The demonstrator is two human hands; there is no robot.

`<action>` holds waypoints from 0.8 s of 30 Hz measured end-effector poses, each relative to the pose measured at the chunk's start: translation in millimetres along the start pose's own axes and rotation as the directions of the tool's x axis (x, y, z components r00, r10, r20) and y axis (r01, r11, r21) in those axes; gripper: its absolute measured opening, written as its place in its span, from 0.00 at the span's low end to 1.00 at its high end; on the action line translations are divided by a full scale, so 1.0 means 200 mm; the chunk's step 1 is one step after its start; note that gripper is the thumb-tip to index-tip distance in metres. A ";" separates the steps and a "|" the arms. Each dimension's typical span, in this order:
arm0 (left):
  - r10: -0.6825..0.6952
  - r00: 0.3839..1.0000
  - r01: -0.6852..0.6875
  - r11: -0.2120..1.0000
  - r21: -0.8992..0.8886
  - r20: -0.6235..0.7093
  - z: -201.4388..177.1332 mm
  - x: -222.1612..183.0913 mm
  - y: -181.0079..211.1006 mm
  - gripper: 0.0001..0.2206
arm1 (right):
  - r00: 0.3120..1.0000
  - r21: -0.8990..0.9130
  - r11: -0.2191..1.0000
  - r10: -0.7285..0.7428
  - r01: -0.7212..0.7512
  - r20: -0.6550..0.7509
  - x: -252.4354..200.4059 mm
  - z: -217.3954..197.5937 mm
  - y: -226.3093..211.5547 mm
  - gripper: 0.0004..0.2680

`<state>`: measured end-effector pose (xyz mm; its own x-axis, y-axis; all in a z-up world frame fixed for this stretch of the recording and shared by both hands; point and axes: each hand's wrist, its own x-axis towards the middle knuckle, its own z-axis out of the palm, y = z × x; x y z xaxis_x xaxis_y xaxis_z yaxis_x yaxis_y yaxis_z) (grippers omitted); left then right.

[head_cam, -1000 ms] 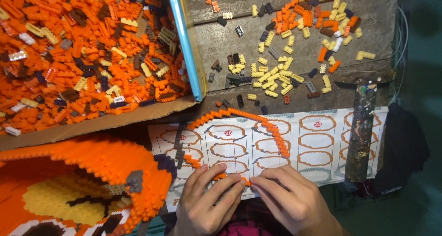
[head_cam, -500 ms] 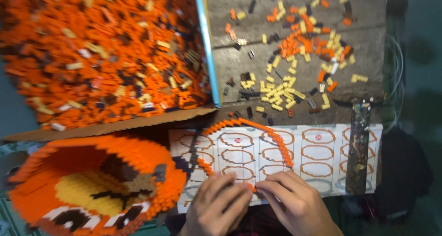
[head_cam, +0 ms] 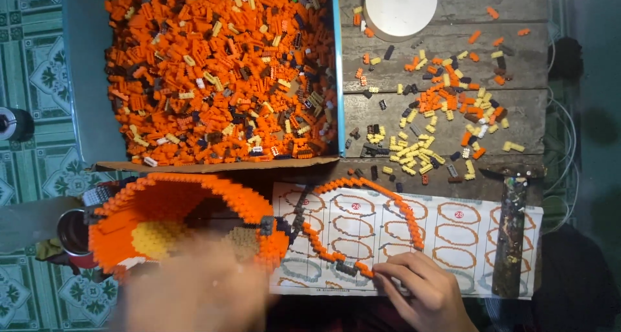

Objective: Assembling a 3D structure using small interlocking plastic blocks by following a printed template.

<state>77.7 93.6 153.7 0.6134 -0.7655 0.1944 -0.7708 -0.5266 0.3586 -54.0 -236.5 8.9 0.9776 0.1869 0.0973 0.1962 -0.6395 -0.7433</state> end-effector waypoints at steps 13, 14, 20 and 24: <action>-0.368 0.788 0.184 0.906 0.381 0.494 0.32 0.85 -0.76 0.10 | 0.996 0.035 0.998 -0.046 0.049 -0.075 -0.01 0.01 0.05 0.05; -0.367 0.785 0.183 0.907 0.379 0.500 0.32 0.85 -0.77 0.10 | 0.996 0.038 0.998 -0.040 0.043 -0.074 -0.01 0.01 0.05 0.05; -0.257 0.854 0.021 0.886 0.464 0.452 0.38 0.84 -0.79 0.14 | 0.998 0.046 0.998 -0.029 0.032 -0.064 0.03 -0.01 0.02 0.05; -0.216 0.837 -0.101 0.842 0.531 0.503 0.37 0.88 -0.77 0.15 | 0.996 0.046 0.998 -0.033 0.036 -0.080 0.05 -0.02 0.00 0.04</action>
<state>291.0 12.5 65.9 0.5934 -0.7126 -0.3743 -0.8022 -0.5617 -0.2024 -42.9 -237.7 12.3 0.9736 0.1471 0.1745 0.2280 -0.5975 -0.7688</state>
